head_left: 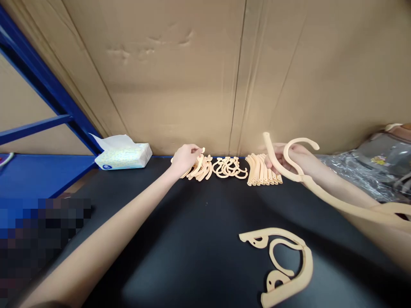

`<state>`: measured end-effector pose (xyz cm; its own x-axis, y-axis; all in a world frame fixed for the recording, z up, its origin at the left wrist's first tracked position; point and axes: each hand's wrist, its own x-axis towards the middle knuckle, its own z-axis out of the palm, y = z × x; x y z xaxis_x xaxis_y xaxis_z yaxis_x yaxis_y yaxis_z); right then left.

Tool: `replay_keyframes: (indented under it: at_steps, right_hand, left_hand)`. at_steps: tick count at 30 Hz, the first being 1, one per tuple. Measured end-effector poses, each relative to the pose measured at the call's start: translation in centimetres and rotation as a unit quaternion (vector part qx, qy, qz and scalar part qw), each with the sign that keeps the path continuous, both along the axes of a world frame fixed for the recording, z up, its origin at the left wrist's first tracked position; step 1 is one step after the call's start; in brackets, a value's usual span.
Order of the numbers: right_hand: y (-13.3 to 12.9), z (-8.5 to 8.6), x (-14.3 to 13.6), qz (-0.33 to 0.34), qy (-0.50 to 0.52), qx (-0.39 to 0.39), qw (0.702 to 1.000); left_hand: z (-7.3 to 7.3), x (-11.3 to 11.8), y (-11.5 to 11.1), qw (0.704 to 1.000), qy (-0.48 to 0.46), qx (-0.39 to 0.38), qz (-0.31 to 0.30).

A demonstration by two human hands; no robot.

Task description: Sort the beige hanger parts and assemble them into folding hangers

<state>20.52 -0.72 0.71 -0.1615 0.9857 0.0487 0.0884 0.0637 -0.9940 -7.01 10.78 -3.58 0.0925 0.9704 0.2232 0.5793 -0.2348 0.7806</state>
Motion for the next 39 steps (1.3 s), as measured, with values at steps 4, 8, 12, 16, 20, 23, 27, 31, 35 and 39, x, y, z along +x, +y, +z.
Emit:
replay_keyframes:
  at_steps: [4, 8, 12, 16, 20, 23, 27, 31, 35, 39]
  right_hand:
    - [0.5, -0.4, -1.5, -0.079, 0.037, 0.037, 0.995]
    - [1.9, -1.1, -2.2, -0.168, 0.093, 0.128, 0.973]
    - [2.8, -1.5, -1.8, -0.222, 0.076, 0.19, 0.953]
    - [3.0, -1.5, -1.0, -0.203, -0.025, 0.211, 0.956]
    - [2.6, -1.5, -1.2, -0.125, -0.192, 0.249, 0.941]
    - [2.0, -1.6, -1.7, -0.12, -0.373, 0.296, 0.871]
    - [1.6, -2.0, -2.0, -0.138, -0.555, 0.376, 0.73]
    - [1.8, -2.6, -1.8, -0.099, -0.639, 0.424, 0.634]
    - [1.7, -3.0, -2.0, -0.057, -0.632, 0.404, 0.659]
    - [1.7, -2.3, -2.0, -0.002, -0.534, 0.299, 0.791]
  left_hand:
    - [0.0, 1.1, -1.5, 0.999, -0.031, 0.037, 0.01]
    - [2.1, 4.1, -4.9, 0.984, -0.08, -0.059, -0.147]
    - [3.2, 5.9, -7.2, 0.861, -0.258, -0.305, -0.314]
    - [2.9, 6.0, -7.2, 0.821, -0.38, -0.323, -0.278]
    - [2.6, 5.7, -6.9, 0.818, -0.411, -0.293, -0.275]
    - [2.4, 5.6, -7.0, 0.851, -0.355, -0.271, -0.276]
    - [2.2, 5.5, -7.1, 0.835, -0.327, -0.324, -0.302]
    - [2.5, 5.4, -6.9, 0.773, -0.333, -0.437, -0.318]
    - [3.1, 5.2, -7.2, 0.785, -0.286, -0.442, -0.327]
    - [3.4, 5.2, -7.9, 0.897, -0.127, -0.321, -0.277]
